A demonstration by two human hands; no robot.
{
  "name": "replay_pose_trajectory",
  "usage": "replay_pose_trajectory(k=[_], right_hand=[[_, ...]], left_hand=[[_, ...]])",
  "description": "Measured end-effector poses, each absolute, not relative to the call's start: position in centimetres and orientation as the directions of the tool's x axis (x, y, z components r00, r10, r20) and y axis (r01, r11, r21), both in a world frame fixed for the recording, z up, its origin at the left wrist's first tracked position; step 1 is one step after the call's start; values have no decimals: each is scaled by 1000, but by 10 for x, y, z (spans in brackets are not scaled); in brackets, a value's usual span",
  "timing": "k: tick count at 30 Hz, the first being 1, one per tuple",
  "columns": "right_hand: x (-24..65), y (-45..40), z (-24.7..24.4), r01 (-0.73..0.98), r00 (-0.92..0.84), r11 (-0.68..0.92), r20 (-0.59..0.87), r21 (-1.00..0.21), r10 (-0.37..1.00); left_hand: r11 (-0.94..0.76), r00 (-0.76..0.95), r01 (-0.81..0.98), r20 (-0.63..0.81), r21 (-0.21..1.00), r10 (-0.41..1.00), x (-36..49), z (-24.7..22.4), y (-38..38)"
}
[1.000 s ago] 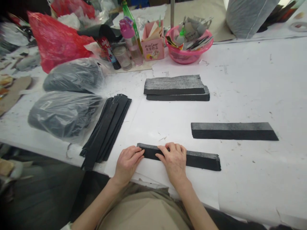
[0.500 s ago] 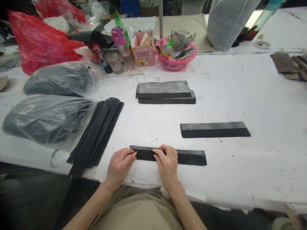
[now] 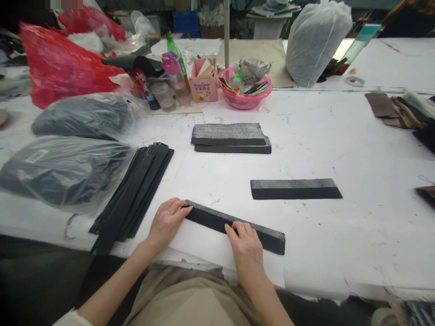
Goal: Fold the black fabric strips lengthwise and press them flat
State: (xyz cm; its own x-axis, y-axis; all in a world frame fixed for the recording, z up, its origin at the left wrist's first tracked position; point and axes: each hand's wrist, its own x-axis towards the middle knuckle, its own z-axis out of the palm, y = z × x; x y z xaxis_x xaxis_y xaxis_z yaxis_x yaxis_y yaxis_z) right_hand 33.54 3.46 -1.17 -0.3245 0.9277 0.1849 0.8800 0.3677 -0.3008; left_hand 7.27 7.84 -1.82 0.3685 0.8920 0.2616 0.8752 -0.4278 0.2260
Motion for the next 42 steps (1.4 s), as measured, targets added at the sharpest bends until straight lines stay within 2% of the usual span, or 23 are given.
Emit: replay_pose_trajectory(k=[8, 12, 15, 19, 23, 26, 32, 34, 42], right_hand=[[324, 16, -6, 897, -310, 337, 138, -286, 941], [325, 26, -2, 910, -300, 315, 98, -269, 949], [316, 47, 4, 904, -301, 304, 58, -300, 952], [288, 82, 6, 871, -300, 323, 118, -371, 946], [263, 111, -2, 888, -287, 331, 177, -319, 941], [258, 124, -8, 908, -266, 301, 153, -292, 952], [260, 132, -10, 906, -250, 261, 77, -332, 965], [261, 132, -10, 896, -260, 269, 74, -353, 963], [268, 131, -17, 815, -313, 341, 138, -469, 940]], left_hand=[[-549, 466, 792, 317, 267, 826, 63, -22, 100], [-531, 433, 793, 336, 298, 836, 64, -25, 104], [-526, 425, 789, 335, 317, 841, 66, -27, 107], [-539, 441, 779, 331, 320, 834, 67, -28, 115], [-536, 451, 771, 300, 344, 841, 69, -21, 130], [-521, 441, 777, 284, 354, 851, 72, -17, 141], [-578, 555, 781, 162, 237, 816, 70, -15, 153], [-605, 589, 761, 140, 234, 796, 68, -14, 155], [-575, 619, 666, 79, 476, 782, 68, -2, 168]])
